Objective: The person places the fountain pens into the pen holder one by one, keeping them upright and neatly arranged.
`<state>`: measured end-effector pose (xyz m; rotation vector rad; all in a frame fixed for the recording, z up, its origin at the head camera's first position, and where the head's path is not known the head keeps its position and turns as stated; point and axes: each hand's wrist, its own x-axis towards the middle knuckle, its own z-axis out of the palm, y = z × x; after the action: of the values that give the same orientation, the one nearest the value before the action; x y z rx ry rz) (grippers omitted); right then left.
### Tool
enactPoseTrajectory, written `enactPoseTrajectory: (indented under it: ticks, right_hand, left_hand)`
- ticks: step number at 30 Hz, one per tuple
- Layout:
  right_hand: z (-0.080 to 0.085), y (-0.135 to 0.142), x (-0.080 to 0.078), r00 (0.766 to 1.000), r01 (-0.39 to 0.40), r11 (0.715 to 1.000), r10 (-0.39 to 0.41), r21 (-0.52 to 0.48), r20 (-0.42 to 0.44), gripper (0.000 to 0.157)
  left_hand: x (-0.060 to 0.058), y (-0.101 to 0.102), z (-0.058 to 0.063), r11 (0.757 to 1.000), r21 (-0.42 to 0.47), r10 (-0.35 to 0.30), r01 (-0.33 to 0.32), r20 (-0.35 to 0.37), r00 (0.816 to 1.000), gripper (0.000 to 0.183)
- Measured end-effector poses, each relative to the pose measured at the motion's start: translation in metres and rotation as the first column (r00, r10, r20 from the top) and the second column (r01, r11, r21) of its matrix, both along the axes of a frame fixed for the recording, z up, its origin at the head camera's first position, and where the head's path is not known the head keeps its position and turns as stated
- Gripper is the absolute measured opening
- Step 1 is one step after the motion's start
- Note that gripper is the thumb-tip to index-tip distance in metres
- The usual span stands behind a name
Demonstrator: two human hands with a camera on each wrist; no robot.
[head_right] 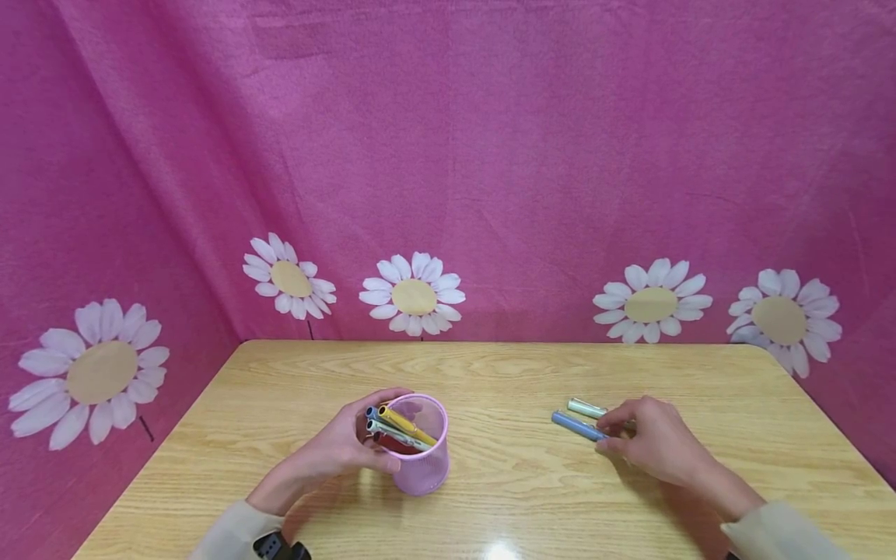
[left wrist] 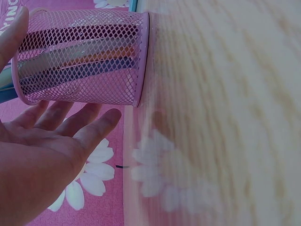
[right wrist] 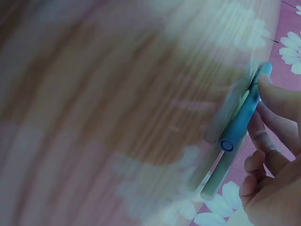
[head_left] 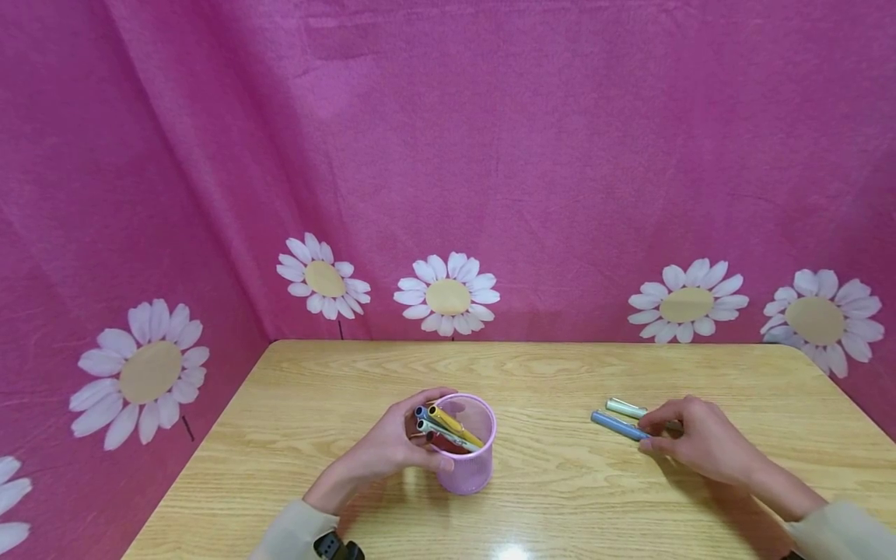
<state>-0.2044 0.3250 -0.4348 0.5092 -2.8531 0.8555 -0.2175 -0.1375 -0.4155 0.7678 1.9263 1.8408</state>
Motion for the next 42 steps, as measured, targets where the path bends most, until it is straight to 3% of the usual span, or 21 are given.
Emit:
enactPoseTrajectory:
  ticks: [4,12,21,42]
  right_hand:
    - [0.0,-0.003,-0.001,0.998,0.007,1.0,-0.006,-0.016,0.058,0.017]
    - [-0.002,-0.005,-0.002,0.998,-0.021,1.0,0.022,-0.017,0.052,0.015]
    - [0.0,-0.009,0.002,0.991,-0.09,0.991,0.098,-0.102,0.085,0.021]
    - [-0.001,-0.019,-0.002,0.969,-0.1,0.974,0.142,-0.204,0.201,0.021]
  left_hand:
    - [0.001,0.0,0.001,1.0,-0.006,0.0,0.0,0.004,1.0,0.086]
    - [0.002,0.0,0.002,1.0,-0.011,0.004,-0.004,-0.015,1.0,0.085]
    - [0.002,0.001,0.004,1.0,-0.023,0.008,-0.008,-0.001,1.0,0.088]
    - [0.001,0.002,0.002,1.0,0.013,-0.013,0.013,-0.015,1.0,0.084]
